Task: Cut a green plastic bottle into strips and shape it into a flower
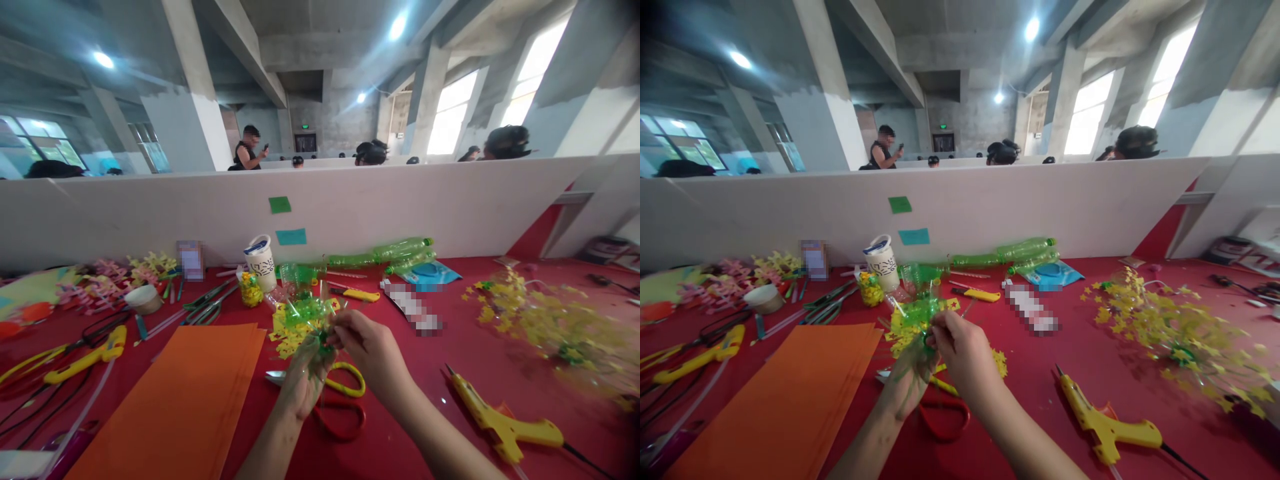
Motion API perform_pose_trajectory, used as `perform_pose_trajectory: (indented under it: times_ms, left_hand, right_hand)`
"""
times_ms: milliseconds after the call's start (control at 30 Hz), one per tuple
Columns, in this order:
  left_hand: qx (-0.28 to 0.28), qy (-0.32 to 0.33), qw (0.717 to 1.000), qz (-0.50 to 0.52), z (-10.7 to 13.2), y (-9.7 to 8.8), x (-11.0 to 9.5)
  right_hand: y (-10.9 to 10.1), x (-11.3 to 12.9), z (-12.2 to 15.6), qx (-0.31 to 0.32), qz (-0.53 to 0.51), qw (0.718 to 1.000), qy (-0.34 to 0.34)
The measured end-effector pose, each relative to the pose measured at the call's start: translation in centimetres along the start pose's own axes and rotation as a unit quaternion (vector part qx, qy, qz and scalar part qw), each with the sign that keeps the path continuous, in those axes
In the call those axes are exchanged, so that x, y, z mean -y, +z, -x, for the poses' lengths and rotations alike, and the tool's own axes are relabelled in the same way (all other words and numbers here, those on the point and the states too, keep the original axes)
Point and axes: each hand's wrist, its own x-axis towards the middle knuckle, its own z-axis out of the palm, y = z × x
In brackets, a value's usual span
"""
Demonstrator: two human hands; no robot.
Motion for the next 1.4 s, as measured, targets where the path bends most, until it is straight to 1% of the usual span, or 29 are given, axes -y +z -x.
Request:
perform_pose_trajectory:
  times_ms: [100,167,300,367,467,567,667,733,833,933,1000,1133,1167,1300,1400]
  left_hand:
    - [0.019,-0.022,0.999,-0.026,0.0,-0.2,0.2]
    - [0.023,-0.027,0.999,-0.037,0.0,-0.2,0.2]
    - [0.005,-0.006,1.000,-0.016,-0.1,0.1,-0.1]
    - [-0.021,-0.013,1.000,0.009,-0.2,0.1,-0.3]
    - [-0.064,-0.026,0.997,0.034,-0.4,-0.3,-0.3]
    - [-0.065,-0.019,0.997,0.031,-0.6,-0.7,-0.2]
    - [-0.062,-0.018,0.998,0.029,-0.6,-0.8,-0.1]
    - [-0.072,-0.017,0.997,0.034,-0.5,-0.7,-0.1]
    - [-0.088,-0.029,0.995,0.036,-0.3,-0.4,-0.3]
    - [-0.097,-0.039,0.994,0.033,-0.2,0.0,-0.5]
    - [-0.102,-0.040,0.994,0.027,-0.1,0.2,-0.5]
    - [-0.085,-0.023,0.996,0.014,-0.2,0.1,-0.3]
    - [-0.079,-0.018,0.997,0.013,-0.2,0.1,-0.2]
    - [-0.062,-0.010,0.998,0.008,-0.2,-0.1,0.0]
    - [-0.056,-0.004,0.998,-0.006,-0.1,0.0,0.1]
  right_hand:
    - [0.0,0.1,0.1,-0.034,0.032,0.999,-0.003]
    - [0.0,0.2,0.1,-0.045,0.047,0.998,-0.006]
    - [-0.1,0.5,0.1,-0.024,0.073,0.997,-0.030]
    - [-0.3,0.7,0.2,-0.011,0.111,0.992,-0.052]
    - [-0.5,1.0,0.4,0.004,0.187,0.978,-0.088]
    - [-0.8,1.5,0.6,0.010,0.240,0.964,-0.118]
    - [-1.2,2.0,0.9,0.000,0.236,0.962,-0.139]
    - [-1.5,2.3,1.0,-0.016,0.198,0.971,-0.131]
    - [-2.3,2.6,1.0,-0.054,0.138,0.985,-0.088]
    - [-3.0,2.8,0.9,-0.077,0.126,0.987,-0.058]
    - [-3.2,2.8,0.8,-0.073,0.134,0.987,-0.055]
    - [-2.5,2.5,0.7,-0.007,0.150,0.987,-0.064]
    - [-2.3,2.4,0.6,0.002,0.158,0.986,-0.063]
    - [-1.6,1.8,0.3,-0.014,0.185,0.982,-0.036]
    - [-1.4,1.5,0.2,-0.022,0.166,0.986,-0.014]
